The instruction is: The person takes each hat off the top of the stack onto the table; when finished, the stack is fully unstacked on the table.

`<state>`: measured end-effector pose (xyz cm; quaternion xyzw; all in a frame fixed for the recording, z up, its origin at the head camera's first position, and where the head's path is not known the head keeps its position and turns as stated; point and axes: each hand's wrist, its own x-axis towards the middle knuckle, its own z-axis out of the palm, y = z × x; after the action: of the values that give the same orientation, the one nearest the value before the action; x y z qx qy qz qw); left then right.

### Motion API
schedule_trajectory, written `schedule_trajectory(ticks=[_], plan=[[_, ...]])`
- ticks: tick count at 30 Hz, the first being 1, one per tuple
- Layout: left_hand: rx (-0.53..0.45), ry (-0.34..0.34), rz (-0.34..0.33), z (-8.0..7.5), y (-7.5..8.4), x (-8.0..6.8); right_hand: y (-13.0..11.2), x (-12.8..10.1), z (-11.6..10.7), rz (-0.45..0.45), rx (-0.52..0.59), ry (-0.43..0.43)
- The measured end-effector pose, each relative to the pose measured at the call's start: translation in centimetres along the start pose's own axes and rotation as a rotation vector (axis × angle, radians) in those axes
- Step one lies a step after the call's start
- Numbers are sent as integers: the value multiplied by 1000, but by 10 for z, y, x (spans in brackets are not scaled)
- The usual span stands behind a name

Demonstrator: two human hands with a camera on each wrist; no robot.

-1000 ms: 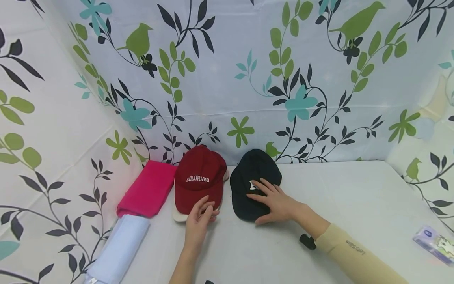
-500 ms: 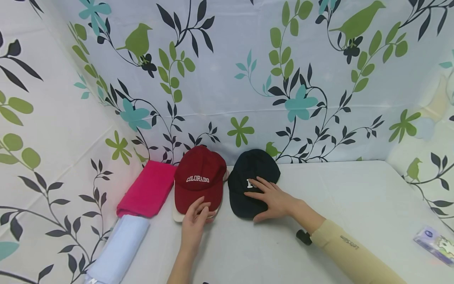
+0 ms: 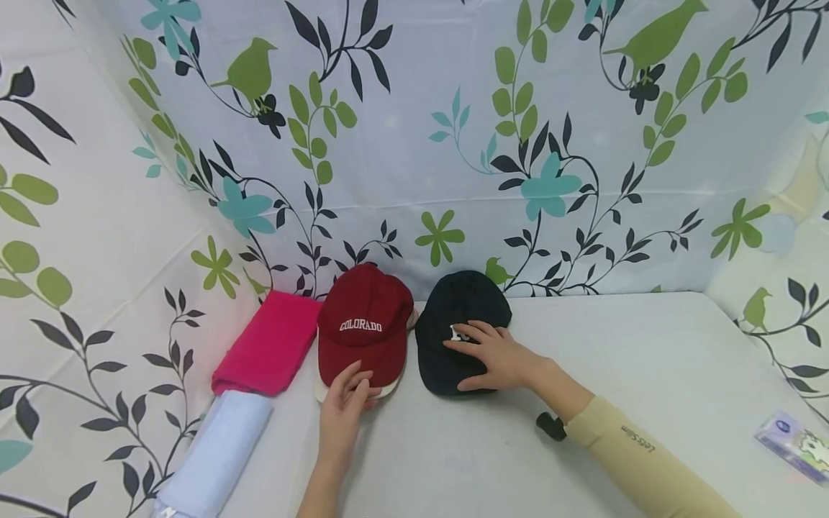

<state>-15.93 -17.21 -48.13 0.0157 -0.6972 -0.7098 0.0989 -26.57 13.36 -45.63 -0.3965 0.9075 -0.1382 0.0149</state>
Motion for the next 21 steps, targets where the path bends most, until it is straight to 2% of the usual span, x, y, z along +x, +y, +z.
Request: schedule_trajectory(ticks=[8, 16, 21], plan=[[-13, 42, -1, -4, 2, -2, -12, 12, -16, 61, 47, 26], [-16, 90, -12, -14, 6, -1, -21, 26, -25, 68, 82, 61], [13, 125, -41, -20, 8, 0, -28, 35, -30, 80, 137, 67]])
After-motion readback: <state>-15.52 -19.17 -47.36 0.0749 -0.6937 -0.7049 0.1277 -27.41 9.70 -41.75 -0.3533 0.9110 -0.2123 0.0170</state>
